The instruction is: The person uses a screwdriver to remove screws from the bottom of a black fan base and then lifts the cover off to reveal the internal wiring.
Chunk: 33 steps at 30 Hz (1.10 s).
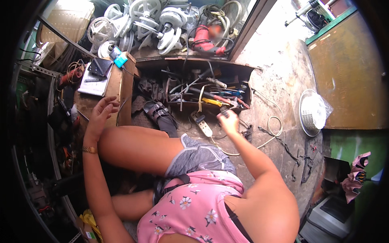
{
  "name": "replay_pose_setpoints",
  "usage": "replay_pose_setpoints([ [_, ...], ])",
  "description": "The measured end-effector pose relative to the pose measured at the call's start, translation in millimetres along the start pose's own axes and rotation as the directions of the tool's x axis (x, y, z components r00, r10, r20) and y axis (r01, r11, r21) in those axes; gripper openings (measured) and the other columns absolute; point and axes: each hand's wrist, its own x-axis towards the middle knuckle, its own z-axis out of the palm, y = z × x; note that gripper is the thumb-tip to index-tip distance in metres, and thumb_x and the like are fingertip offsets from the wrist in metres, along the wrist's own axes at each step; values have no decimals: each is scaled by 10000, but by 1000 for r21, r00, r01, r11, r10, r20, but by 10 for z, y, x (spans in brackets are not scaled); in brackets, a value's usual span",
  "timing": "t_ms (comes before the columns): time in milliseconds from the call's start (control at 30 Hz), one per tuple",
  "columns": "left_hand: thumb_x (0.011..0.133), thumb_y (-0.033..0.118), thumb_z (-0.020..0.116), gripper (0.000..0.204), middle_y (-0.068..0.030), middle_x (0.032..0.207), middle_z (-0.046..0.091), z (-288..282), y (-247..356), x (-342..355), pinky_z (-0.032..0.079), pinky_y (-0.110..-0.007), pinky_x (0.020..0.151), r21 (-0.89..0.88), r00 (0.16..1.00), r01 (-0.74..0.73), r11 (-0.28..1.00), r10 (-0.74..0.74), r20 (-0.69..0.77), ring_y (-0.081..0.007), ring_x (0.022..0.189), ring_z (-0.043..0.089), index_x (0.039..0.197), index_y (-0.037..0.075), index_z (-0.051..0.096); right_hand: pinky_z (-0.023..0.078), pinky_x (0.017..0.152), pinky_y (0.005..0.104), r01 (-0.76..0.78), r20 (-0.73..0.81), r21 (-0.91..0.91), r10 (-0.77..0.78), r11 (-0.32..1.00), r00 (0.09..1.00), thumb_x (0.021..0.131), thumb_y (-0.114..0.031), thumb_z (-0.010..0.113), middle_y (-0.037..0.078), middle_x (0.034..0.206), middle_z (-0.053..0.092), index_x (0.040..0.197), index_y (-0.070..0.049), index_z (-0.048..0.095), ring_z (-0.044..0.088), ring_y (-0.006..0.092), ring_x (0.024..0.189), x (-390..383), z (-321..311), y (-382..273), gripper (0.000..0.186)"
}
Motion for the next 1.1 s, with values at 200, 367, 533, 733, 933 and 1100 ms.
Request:
replay_pose_setpoints([
  [200, 973, 125, 537, 313, -65, 1105, 636, 157, 108, 97, 450, -269, 929, -87, 995, -98, 991, 99, 8, -119, 994, 581, 1257, -7, 547, 448, 883, 422, -305, -649, -75, 186, 950, 738, 805, -288, 730, 215, 1127, 595, 1190, -4, 445, 591, 335, 989, 381, -945, 876, 557],
  [367, 958, 69, 529, 284, -78, 1105, 631, 125, 186, -257, 447, -283, 941, 8, 900, -327, 945, 315, -300, -134, 1002, 582, 1227, -17, 559, 483, 800, 469, 33, 25, -268, -27, 963, 999, 922, -207, 556, 199, 931, 657, 1181, -70, 468, 647, 385, 912, -222, -277, 509, 307],
  [533, 951, 24, 499, 187, -78, 1028, 601, 135, -78, -986, 458, -301, 900, 128, 691, -402, 907, 392, -607, -152, 951, 574, 1115, -28, 573, 386, 534, 220, -200, 535, 308, 4, 930, 845, 849, -126, 708, -32, 759, 627, 1024, -21, 611, 481, 29, 602, -287, 275, 515, 226],
  [733, 959, 44, 511, 187, -99, 1090, 573, 231, -719, -1955, 450, -313, 925, 206, 458, -259, 944, 307, -834, -167, 1005, 554, 1128, -33, 535, 466, 583, 282, -59, 517, 21, 40, 998, 855, 823, -190, 742, 47, 746, 671, 1034, -51, 647, 594, 114, 633, -113, 324, 437, 270],
  [933, 863, 177, 704, 633, -200, 1347, 398, 382, -907, -2229, 415, -410, 1025, 208, -146, 106, 972, 222, -964, -274, 1220, 441, 1335, -22, 332, 529, 715, 456, 272, 388, -536, -53, 799, 920, 808, -340, 734, 183, 818, 678, 895, -57, 606, 669, 363, 805, -170, 645, 566, 322],
  [1100, 787, 277, 792, 950, -235, 1468, 268, 226, -916, -2289, 365, -480, 1095, 93, -208, 188, 978, 132, -969, -348, 1358, 320, 1450, -8, 174, 531, 722, 473, 337, 403, -615, -83, 713, 911, 821, -320, 708, 191, 819, 664, 941, -50, 591, 664, 379, 799, -157, 826, 502, 318],
])
